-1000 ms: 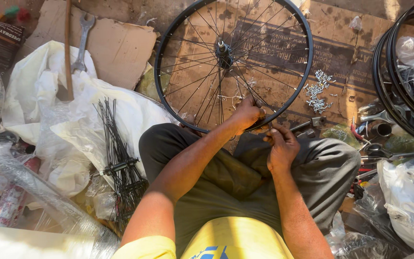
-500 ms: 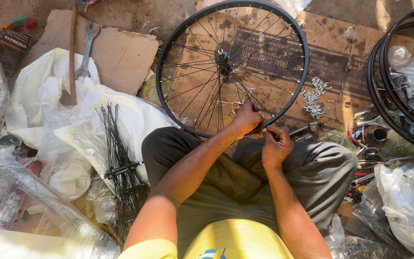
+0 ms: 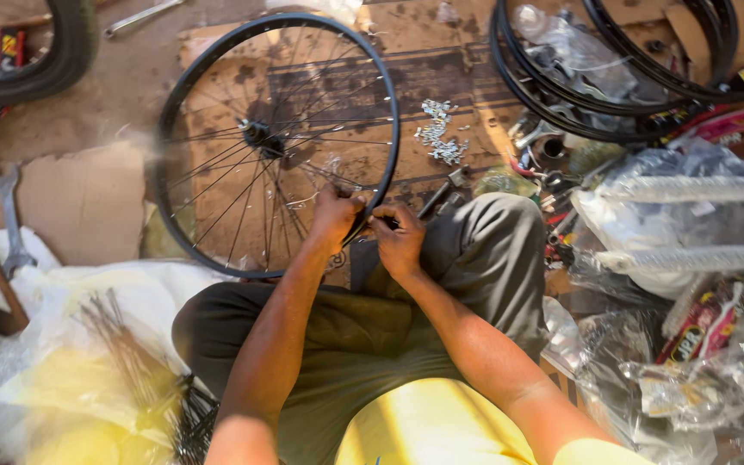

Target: The person is assembling a bicycle wheel by hand, inserting spokes into the rim and hub, and securing them with nipples. The person sits on the floor in a cluttered workshop environment, manipulating the wheel and spokes to build the wheel structure.

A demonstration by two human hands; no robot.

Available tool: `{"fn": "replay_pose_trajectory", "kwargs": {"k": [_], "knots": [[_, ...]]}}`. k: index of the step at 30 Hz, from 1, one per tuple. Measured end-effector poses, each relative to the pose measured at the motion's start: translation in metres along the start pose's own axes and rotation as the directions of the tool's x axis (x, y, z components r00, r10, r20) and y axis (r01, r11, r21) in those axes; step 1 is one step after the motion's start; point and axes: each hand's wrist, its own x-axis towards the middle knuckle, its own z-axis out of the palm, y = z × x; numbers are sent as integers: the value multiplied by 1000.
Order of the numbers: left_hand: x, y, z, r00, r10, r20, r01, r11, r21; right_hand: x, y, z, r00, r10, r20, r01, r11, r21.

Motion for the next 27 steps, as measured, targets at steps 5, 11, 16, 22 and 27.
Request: {"fn": "replay_pose_trajectory", "kwargs": {"k": [5,11,16,22,27], "knots": [[9,-7,-7,985,165,57,-168,985,43,-2,-8,-2,990,-133,55,135,990,-49],[-12,16,-2,998,-56,19,55,998,37,1,0,-4,993,-33,111,22,995,101],[-16,23,-3,997,9,73,-12,999,48,6,10,-7,984,27,178,-51,989,136],[-11,16,-7,993,0,116,-6,999,50,5,13,-7,984,-9,175,-12,993,121],[-9,16,-4,995,13,96,-15,1000,16,11,19,-13,993,-32,114,40,997,-64]]}}
